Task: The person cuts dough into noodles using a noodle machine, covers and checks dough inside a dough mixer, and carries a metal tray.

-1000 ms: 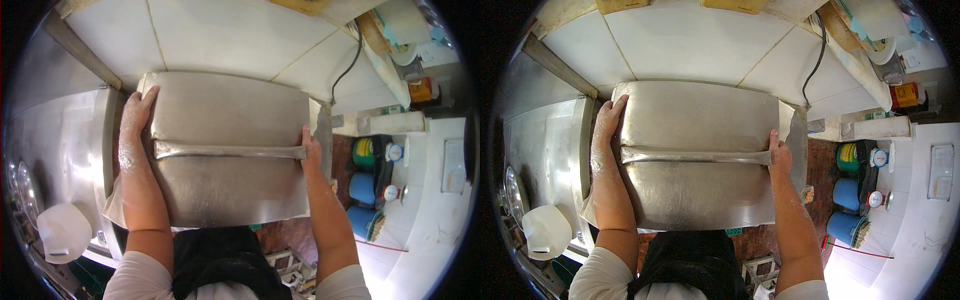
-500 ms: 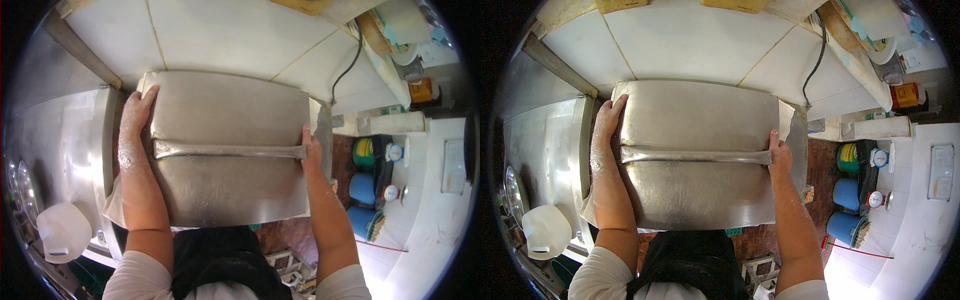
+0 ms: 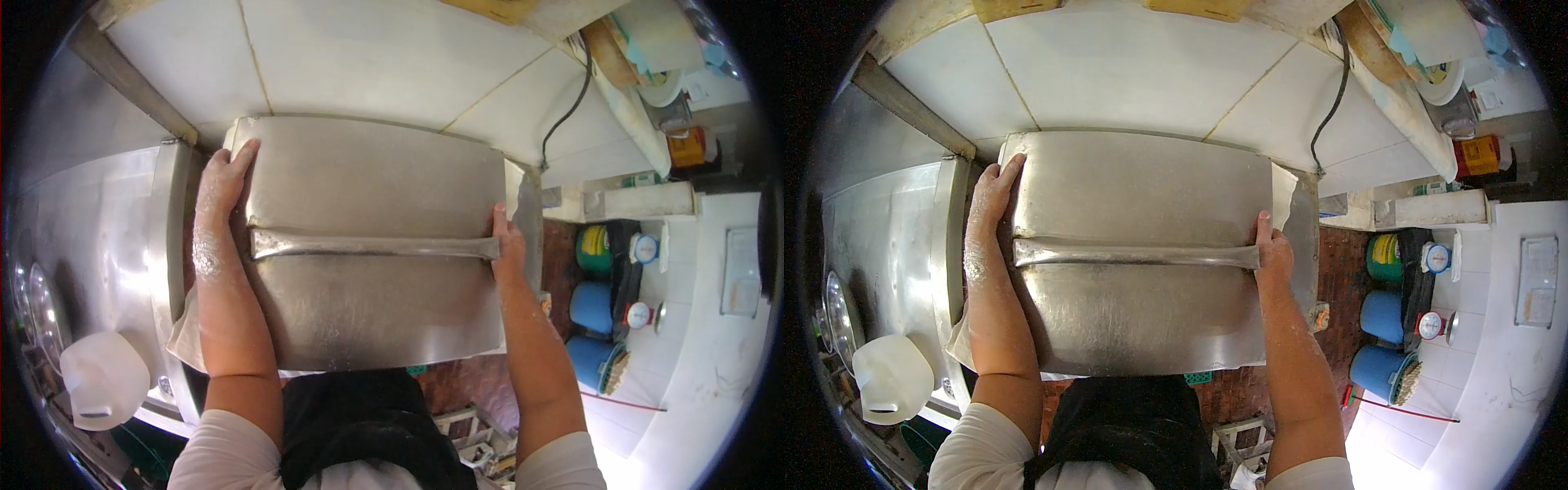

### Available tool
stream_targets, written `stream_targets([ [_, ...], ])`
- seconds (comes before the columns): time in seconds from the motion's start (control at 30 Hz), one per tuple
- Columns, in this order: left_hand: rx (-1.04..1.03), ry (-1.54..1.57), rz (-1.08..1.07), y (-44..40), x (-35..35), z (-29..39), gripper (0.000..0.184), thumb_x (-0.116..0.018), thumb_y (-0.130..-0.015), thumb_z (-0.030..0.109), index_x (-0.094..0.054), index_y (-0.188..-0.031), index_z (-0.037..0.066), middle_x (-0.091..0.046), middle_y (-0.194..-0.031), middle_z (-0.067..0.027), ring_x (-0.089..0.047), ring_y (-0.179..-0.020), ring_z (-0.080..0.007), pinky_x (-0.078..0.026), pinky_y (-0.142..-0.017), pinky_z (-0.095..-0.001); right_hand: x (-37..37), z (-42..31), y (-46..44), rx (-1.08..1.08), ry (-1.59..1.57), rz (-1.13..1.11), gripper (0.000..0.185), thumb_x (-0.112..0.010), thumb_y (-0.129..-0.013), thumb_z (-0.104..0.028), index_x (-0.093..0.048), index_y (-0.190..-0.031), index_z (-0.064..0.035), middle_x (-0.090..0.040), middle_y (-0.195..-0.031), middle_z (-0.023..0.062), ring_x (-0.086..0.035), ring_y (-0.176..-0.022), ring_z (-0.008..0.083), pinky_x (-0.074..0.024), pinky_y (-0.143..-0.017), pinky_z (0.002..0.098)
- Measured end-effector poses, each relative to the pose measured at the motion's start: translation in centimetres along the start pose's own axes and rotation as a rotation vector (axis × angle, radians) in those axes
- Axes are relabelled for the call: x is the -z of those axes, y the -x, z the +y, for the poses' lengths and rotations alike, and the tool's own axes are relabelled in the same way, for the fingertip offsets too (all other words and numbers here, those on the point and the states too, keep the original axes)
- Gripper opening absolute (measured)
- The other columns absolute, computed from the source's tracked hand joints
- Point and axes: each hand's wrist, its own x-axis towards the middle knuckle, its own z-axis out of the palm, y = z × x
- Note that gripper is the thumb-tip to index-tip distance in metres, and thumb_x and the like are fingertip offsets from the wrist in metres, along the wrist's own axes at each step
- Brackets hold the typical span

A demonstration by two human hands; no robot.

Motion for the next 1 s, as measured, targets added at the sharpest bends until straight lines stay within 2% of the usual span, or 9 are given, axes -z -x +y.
stream_targets([
  [0.07, -0.007, -0.014, 0.033, -0.1, -0.2, -0.1, 0.083, -0.06, -0.078, 0.059, -0.052, -0.119, -0.012, -0.057, -0.115, -0.032, -0.054, -0.114, -0.0376, -0.04, -0.096, -0.0384, -0.1, 0.0, 0.0, 0.035, 0.056, 0.015, 0.083, -0.036, -0.084, -0.072, -0.067, -0.1, 0.0043, -0.063, -0.1, 0.0271, -0.058, -0.101, 0.0394, -0.0409, -0.089, 0.0425],
  [0.17, -0.01, 0.003, 0.026, 0.6, 0.1, 0.5, 0.082, -0.06, -0.078, 0.059, -0.052, -0.119, -0.012, -0.057, -0.115, -0.0319, -0.054, -0.114, -0.0376, -0.041, -0.096, -0.0385, 0.1, -0.1, 0.2, 0.058, 0.088, 0.026, 0.083, -0.035, -0.084, -0.071, -0.067, -0.099, 0.0042, -0.063, -0.1, 0.028, -0.058, -0.1, 0.0406, -0.0411, -0.089, 0.0425],
  [0.37, -0.011, -0.011, 0.079, 0.8, -0.1, 0.5, 0.081, -0.06, -0.078, 0.059, -0.053, -0.118, -0.012, -0.057, -0.114, -0.0318, -0.054, -0.114, -0.0372, -0.041, -0.096, -0.0388, -0.1, 0.3, -0.1, 0.059, 0.05, 0.017, 0.082, -0.036, -0.084, -0.07, -0.067, -0.098, 0.0043, -0.063, -0.099, 0.0275, -0.058, -0.1, 0.0408, -0.0411, -0.088, 0.0425],
  [0.53, 0.003, -0.01, 0.012, 0.3, 0.1, 0.2, 0.083, -0.06, -0.078, 0.059, -0.052, -0.119, -0.012, -0.056, -0.116, -0.0321, -0.054, -0.115, -0.0371, -0.04, -0.097, -0.0387, 0.0, 0.0, 0.0, 0.03, 0.05, 0.017, 0.082, -0.036, -0.084, -0.07, -0.067, -0.099, 0.0042, -0.064, -0.099, 0.0272, -0.058, -0.1, 0.0403, -0.0412, -0.088, 0.0423],
  [1.0, 0.009, -0.018, 0.046, 0.1, -0.2, -0.2, 0.088, -0.06, -0.077, 0.061, -0.049, -0.122, -0.013, -0.053, -0.121, -0.0323, -0.051, -0.119, -0.0371, -0.038, -0.1, -0.0385, -0.3, 0.7, -0.5, 0.037, -0.011, 0.019, 0.081, -0.038, -0.084, -0.07, -0.067, -0.098, 0.0046, -0.064, -0.098, 0.0259, -0.058, -0.1, 0.0391, -0.0411, -0.088, 0.0419],
])
